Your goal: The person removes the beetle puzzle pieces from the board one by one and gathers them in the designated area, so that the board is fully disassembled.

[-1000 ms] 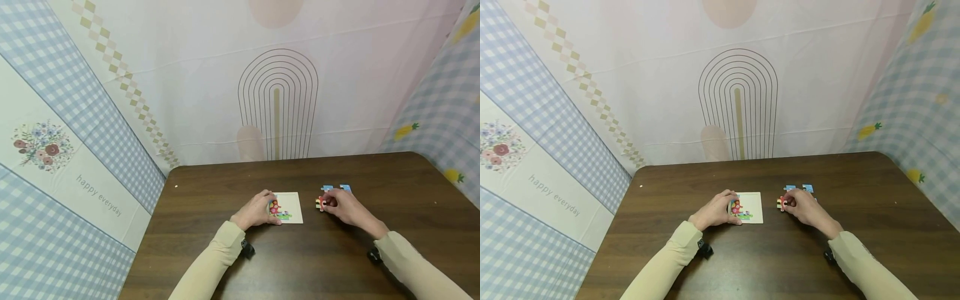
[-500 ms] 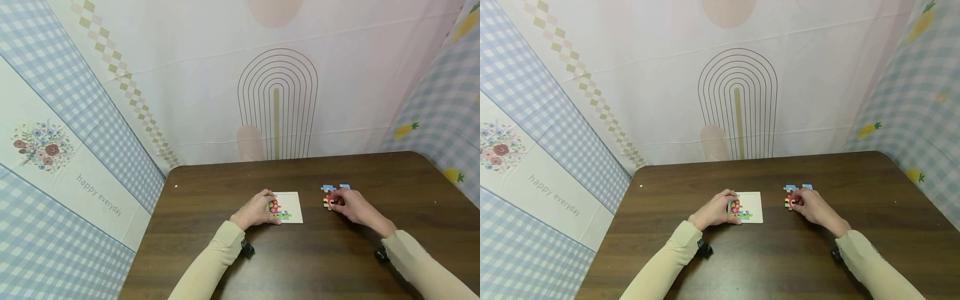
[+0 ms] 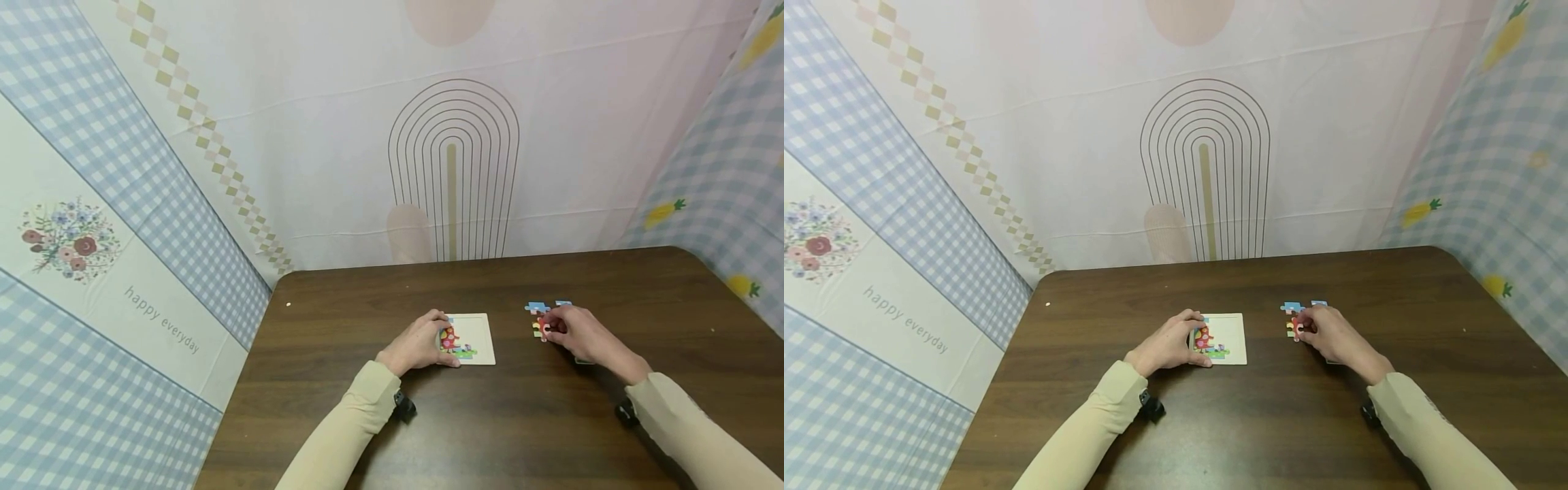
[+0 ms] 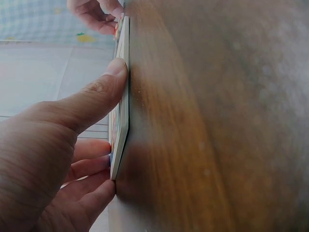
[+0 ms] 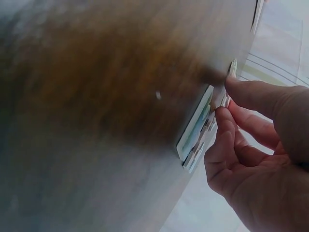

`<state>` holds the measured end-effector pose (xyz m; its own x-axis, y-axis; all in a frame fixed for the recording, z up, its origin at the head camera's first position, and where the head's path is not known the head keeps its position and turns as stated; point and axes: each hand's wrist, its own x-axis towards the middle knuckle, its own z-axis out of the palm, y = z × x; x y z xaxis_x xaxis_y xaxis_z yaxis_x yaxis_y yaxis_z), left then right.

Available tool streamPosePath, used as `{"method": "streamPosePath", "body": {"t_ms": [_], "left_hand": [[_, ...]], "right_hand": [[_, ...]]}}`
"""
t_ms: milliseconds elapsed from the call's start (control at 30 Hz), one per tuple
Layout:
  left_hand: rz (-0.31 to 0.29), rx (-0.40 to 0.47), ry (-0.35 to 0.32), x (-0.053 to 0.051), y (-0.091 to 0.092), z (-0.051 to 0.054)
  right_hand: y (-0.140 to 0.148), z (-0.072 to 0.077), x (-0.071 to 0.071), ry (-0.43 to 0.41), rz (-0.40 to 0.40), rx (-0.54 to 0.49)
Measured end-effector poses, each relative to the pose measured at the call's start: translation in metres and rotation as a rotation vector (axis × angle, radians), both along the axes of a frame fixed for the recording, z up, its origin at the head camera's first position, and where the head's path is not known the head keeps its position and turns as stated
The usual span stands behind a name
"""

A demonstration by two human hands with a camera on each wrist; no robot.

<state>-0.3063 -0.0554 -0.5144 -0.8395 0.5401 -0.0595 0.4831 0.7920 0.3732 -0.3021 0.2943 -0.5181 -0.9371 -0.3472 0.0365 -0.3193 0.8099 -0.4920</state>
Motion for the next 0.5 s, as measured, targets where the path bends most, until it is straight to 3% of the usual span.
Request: {"method": "streamPosePath", "body": {"t_ms": [267,500], "left_hand": [[0.001,-0.003,-0.002,0.0003,0.0001,0.0008],[0.000,-0.008,-0.002,0.0005,0.0003,0.0012]], "right_hand": [[0.0004,0.0017,-0.0004,-0.001,0.009,-0.006],[-0.0001,0.0044,-0.0016,-0.053,-0.012,-0.004]]}}
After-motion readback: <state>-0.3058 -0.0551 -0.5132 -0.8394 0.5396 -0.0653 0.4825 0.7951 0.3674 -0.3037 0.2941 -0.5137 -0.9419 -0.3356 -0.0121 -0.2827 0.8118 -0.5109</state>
